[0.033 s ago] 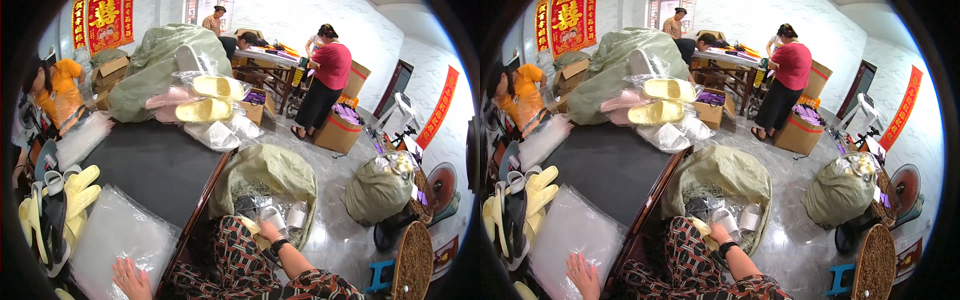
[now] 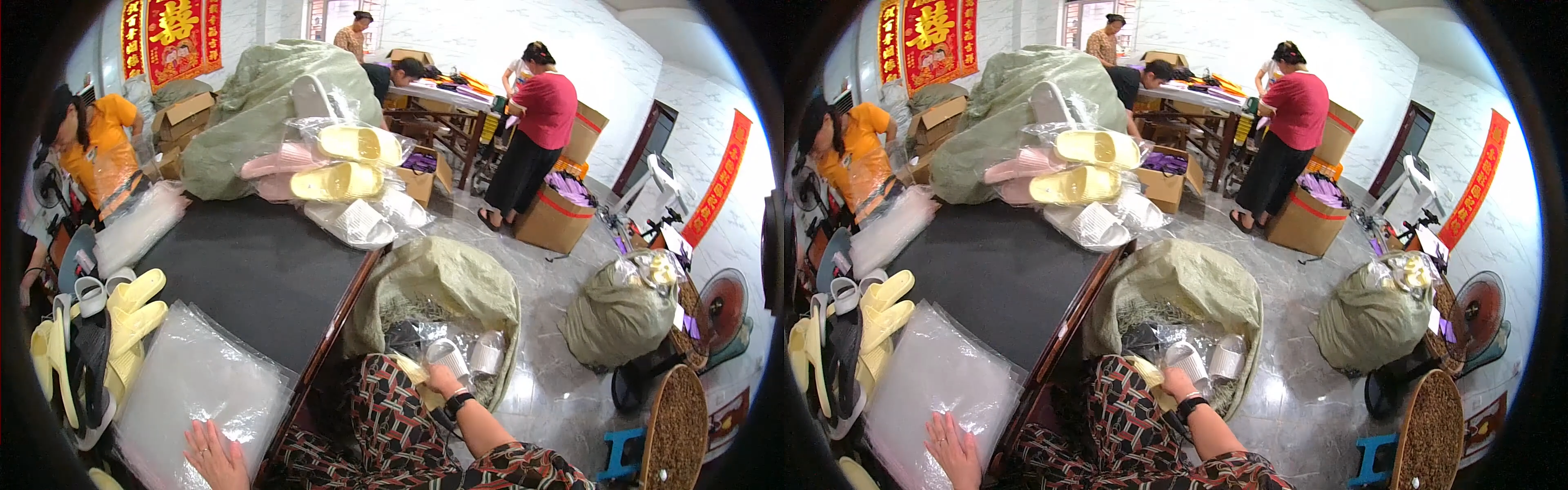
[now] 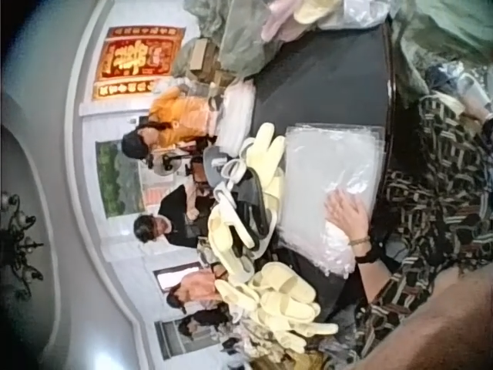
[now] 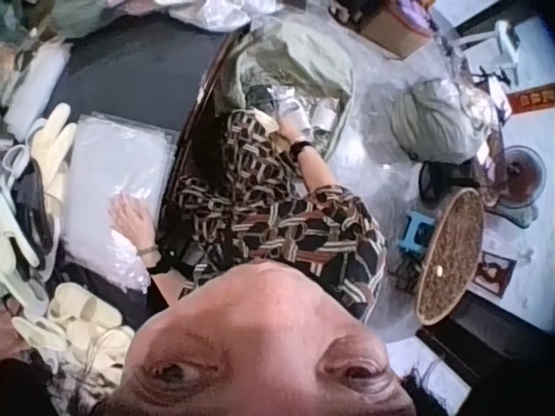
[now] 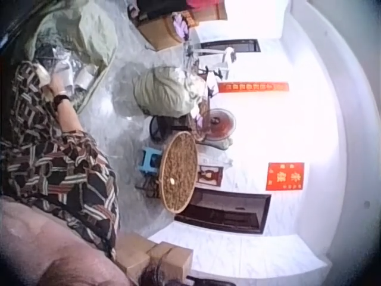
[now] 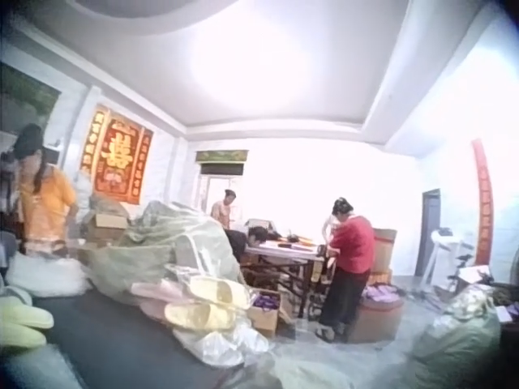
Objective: Packing yellow and white slides into plastic bags and placing them in a large sack.
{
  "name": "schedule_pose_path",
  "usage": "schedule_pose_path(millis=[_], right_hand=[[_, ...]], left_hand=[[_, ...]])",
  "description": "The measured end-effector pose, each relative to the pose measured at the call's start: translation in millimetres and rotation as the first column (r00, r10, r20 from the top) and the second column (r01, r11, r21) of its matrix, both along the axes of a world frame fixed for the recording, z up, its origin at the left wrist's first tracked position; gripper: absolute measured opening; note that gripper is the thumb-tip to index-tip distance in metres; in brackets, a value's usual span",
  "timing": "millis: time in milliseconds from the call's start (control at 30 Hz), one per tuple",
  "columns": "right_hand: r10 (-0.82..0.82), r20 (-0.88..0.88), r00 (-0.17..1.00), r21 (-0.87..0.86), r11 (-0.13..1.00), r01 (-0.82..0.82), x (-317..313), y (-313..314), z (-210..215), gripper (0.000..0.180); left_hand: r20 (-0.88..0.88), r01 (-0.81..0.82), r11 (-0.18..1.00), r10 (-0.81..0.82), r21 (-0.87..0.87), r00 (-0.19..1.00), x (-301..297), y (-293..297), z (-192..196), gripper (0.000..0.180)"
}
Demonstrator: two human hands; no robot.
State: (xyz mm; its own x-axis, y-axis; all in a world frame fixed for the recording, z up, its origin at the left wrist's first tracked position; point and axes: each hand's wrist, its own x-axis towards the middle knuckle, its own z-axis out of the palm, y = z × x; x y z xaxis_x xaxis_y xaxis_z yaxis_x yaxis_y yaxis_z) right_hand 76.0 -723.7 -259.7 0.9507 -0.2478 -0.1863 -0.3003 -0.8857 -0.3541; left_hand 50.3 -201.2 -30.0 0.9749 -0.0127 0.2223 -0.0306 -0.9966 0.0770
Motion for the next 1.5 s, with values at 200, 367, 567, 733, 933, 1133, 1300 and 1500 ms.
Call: schedule_pose_path(millis=[200, 367, 567, 733, 933, 1133, 1300, 1500], right_hand=[[-0.06, -0.12, 0.991, -0.087, 0.995, 0.05, -9.0, -29.7, 10.7, 0.026], [-0.042, 0.07, 0.997, -0.173, 0.983, 0.054, -8.0, -67.3, 71.0, 0.028], [-0.2, 0.385, 0.901, 0.003, 0.976, 0.216, -6.7, -62.7, 223.5, 0.029], [-0.372, 0.513, 0.773, 0.438, 0.888, 0.137, -7.0, -67.6, 272.1, 0.033], [-0.407, 0.358, 0.841, 0.92, 0.306, -0.243, 25.1, 32.0, 335.0, 0.034], [-0.309, 0.299, 0.903, 0.942, -0.053, -0.331, 63.3, 143.5, 356.3, 0.03], [-0.179, 0.196, 0.964, 0.944, -0.232, -0.235, 62.9, 249.9, 365.5, 0.036], [0.48, -0.028, 0.877, 0.912, -0.347, 0.219, 35.3, 315.0, 272.4, 0.06]], left_hand=[[0.029, 0.052, 0.999, -0.052, -0.015, 0.998, 1.6, 8.3, -9.7, 0.058], [-0.165, -0.125, 0.992, 0.121, -0.016, 0.979, 3.4, -7.2, -3.6, 0.064], [-0.107, -0.111, 0.994, 0.109, -0.006, 0.988, 1.9, -2.2, -8.2, 0.064], [-0.087, -0.1, 0.994, 0.097, -0.033, 0.991, 4.3, -7.0, -9.1, 0.065], [-0.057, -0.153, 0.982, 0.147, -0.114, 0.987, -1.2, 2.1, -3.5, 0.063], [0.095, -0.05, 0.994, 0.06, -0.098, 0.994, 4.4, -1.7, -8.2, 0.063], [0.181, -0.049, 0.996, 0.061, -0.069, 0.982, -3.7, 5.2, -18.3, 0.06], [0.264, 0.095, 0.981, -0.047, -0.17, 0.963, 1.0, 8.6, -20.0, 0.052]])
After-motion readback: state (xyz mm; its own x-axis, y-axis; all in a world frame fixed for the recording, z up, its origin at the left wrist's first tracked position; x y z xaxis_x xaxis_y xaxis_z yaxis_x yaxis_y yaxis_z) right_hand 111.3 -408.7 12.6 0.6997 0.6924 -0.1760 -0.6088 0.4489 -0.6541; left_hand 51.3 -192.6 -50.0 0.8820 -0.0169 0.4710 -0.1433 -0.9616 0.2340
